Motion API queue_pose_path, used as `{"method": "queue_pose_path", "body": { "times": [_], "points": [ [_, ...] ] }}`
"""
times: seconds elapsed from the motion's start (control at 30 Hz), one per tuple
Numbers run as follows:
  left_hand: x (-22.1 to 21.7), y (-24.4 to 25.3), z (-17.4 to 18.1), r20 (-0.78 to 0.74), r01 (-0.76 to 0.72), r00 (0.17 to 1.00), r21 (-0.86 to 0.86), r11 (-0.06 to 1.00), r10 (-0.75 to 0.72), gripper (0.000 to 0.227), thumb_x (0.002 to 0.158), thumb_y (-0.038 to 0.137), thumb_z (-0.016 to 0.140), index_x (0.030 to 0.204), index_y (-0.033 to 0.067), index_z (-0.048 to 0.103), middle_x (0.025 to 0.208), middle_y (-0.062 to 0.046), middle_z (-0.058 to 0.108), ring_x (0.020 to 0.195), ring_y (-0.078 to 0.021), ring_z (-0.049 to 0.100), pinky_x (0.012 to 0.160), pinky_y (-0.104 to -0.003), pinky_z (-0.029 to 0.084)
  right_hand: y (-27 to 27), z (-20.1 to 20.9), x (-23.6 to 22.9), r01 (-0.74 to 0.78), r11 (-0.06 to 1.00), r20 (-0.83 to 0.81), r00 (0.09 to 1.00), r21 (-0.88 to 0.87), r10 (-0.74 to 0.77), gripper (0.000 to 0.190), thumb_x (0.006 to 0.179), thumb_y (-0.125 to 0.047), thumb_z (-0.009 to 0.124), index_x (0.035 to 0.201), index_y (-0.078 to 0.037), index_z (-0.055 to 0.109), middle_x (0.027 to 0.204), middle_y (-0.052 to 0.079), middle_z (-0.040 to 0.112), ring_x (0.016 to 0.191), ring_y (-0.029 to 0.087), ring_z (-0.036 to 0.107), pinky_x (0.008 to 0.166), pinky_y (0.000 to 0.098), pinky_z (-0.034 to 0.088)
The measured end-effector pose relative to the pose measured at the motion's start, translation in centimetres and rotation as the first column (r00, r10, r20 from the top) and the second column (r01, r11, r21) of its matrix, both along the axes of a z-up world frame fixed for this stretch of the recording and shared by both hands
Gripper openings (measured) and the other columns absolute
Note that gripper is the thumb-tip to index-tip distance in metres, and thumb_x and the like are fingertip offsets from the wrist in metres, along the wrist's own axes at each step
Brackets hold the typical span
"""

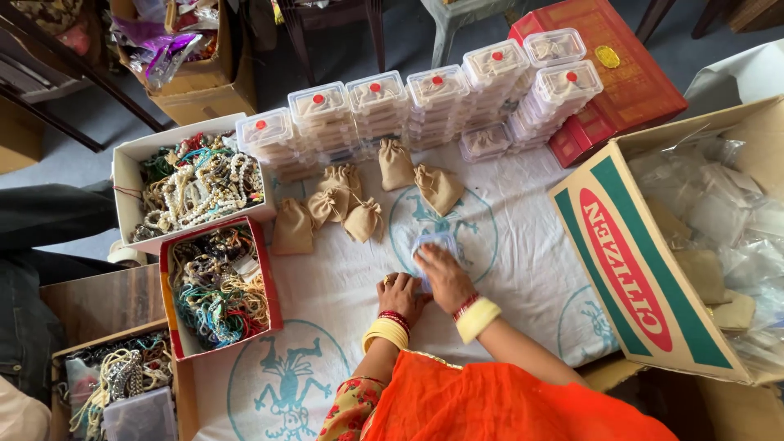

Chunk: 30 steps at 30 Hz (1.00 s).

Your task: Sorting and packing jewelry into small plastic boxes and cloth pouches at a table.

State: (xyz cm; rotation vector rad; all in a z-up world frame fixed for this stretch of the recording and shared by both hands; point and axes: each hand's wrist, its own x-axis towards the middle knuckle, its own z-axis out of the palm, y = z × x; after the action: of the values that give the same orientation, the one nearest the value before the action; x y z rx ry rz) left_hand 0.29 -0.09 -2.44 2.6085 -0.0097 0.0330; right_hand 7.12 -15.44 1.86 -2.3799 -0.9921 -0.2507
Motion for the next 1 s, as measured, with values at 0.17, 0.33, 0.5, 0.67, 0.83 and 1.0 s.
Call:
{"method": "queue_pose_path", "body": {
  "times": [0.17, 0.33, 0.5, 0.67, 0.83, 1.0],
  "points": [
    [-0.6, -0.1, 1.2, 0.045, 0.027, 0.999, -0.017, 0.999, -0.027, 0.046, 0.084, 0.044, 0.073, 0.118, 0.0144, 0.068, 0.117, -0.006, 0.063, 0.12, -0.033, 0.052, 0.1, -0.052, 0.034, -4.0, 0.9, -1.9, -0.142, 0.989, -0.053, 0.989, -0.047, 0.14, 0.047, 0.094, -0.002, 0.047, 0.139, -0.005, 0.06, 0.148, 0.019, 0.055, 0.141, 0.036, 0.049, 0.12, 0.0492, 0.034],
    [0.0, 0.0, 1.7, 0.037, 0.017, 0.999, -0.032, 0.999, -0.016, 0.047, 0.083, 0.049, 0.074, 0.114, 0.0143, 0.069, 0.116, -0.006, 0.063, 0.119, -0.0328, 0.053, 0.1, -0.053, 0.033, -1.0, 2.0, 2.4, 0.113, 0.994, -0.025, 0.993, 0.003, -0.113, 0.042, 0.098, -0.005, 0.051, 0.139, -0.002, 0.058, 0.146, 0.022, 0.054, 0.139, 0.039, 0.047, 0.119, 0.0487, 0.035],
    [-0.2, 0.1, 1.2, -0.017, 0.003, 1.0, -0.026, 1.0, -0.003, 0.042, 0.085, 0.046, 0.073, 0.114, 0.0158, 0.069, 0.118, -0.005, 0.063, 0.119, -0.0317, 0.054, 0.101, -0.051, 0.034, 0.8, 0.7, 1.1, 0.02, 1.0, 0.005, 1.0, 0.012, -0.02, 0.045, 0.093, -0.001, 0.049, 0.136, -0.005, 0.061, 0.146, 0.022, 0.055, 0.14, 0.037, 0.048, 0.118, 0.0477, 0.036],
    [0.0, 0.2, 1.7, -0.009, 0.022, 1.0, -0.008, 1.0, -0.022, 0.046, 0.084, 0.044, 0.073, 0.117, 0.0133, 0.068, 0.117, -0.007, 0.063, 0.118, -0.0333, 0.053, 0.1, -0.051, 0.034, -3.6, -1.1, -1.3, -0.127, 0.99, 0.005, 0.992, -0.066, 0.127, 0.046, 0.096, 0.001, 0.047, 0.14, -0.004, 0.059, 0.149, 0.02, 0.055, 0.142, 0.035, 0.049, 0.122, 0.0476, 0.034],
    [0.0, 0.1, 2.4, -0.016, 0.023, 1.0, -0.048, 0.999, -0.024, 0.043, 0.085, 0.047, 0.073, 0.112, 0.0138, 0.069, 0.116, -0.006, 0.063, 0.121, -0.0336, 0.052, 0.101, -0.05, 0.034, -1.7, -0.5, 2.4, 0.078, 0.994, 0.011, 0.997, -0.075, -0.078, 0.046, 0.095, -0.001, 0.048, 0.14, -0.002, 0.058, 0.149, 0.022, 0.053, 0.142, 0.038, 0.045, 0.121, 0.0488, 0.031],
    [0.1, 0.0, 2.0, -0.009, -0.001, 1.0, -0.046, 0.999, 0.0, 0.038, 0.086, 0.045, 0.073, 0.109, 0.0146, 0.069, 0.117, -0.007, 0.063, 0.122, -0.0341, 0.051, 0.102, -0.05, 0.035, 0.4, 0.0, 1.8, 0.083, 0.997, -0.069, 0.994, -0.002, -0.083, 0.045, 0.098, -0.006, 0.05, 0.142, -0.003, 0.056, 0.152, 0.02, 0.049, 0.144, 0.039, 0.043, 0.121, 0.0471, 0.033]
  ]
}}
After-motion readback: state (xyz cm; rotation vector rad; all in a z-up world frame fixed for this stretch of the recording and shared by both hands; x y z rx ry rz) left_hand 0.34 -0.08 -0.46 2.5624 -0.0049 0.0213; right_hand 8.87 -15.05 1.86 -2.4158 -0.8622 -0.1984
